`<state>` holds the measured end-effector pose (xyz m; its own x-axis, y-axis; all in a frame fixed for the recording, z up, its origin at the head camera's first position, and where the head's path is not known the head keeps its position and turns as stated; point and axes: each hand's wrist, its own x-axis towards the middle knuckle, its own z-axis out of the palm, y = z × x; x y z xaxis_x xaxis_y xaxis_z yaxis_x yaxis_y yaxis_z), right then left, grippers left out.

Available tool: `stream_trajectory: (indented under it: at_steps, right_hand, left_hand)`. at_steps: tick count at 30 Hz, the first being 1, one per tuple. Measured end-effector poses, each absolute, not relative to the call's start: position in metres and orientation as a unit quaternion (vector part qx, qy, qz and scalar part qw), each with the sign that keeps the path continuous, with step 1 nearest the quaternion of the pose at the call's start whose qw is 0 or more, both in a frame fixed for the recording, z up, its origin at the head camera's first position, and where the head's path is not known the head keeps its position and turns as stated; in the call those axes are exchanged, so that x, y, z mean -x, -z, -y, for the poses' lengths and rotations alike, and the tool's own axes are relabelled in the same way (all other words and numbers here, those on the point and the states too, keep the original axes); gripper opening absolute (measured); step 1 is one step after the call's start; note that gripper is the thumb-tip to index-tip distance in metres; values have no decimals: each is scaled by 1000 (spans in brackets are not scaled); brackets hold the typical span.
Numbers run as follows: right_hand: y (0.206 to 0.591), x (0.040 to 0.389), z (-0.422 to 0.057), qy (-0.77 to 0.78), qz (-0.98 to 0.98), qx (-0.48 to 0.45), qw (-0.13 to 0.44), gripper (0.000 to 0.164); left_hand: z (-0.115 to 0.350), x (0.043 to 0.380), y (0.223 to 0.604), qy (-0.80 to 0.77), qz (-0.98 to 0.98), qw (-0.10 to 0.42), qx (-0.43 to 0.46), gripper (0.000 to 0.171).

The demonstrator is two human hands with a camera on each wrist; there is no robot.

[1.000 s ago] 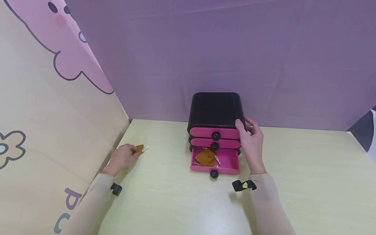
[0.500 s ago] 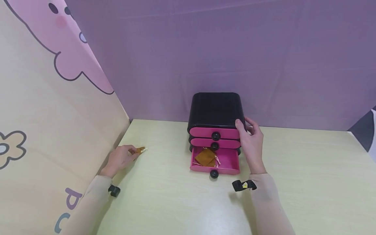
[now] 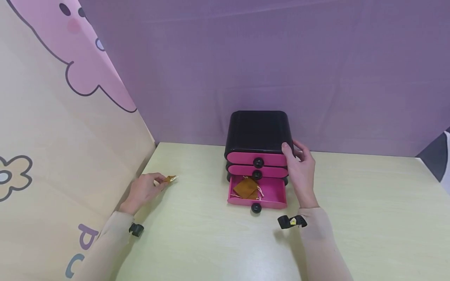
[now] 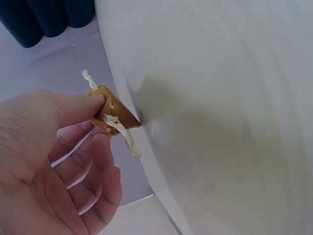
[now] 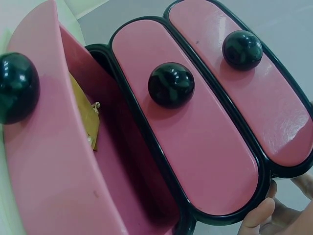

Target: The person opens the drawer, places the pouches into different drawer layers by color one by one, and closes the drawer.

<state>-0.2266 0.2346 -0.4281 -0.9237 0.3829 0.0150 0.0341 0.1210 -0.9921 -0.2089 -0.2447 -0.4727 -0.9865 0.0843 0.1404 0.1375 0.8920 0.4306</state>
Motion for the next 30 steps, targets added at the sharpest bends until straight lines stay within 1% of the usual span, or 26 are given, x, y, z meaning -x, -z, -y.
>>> stream_trajectory:
  at_steps: [7,22,30]
  right_hand:
    - [429,228,-235,-647,737,142,135,61]
    - [430,227,-237,-644,739,144,131,62]
    - [430,228,-235,-646,738,143,132,62]
  left_hand:
    - [238,206,469,209,972,80,65,15]
    - [213,198,459,203,971,95,82,14]
    - [202,192,452,202,971,86,95,13]
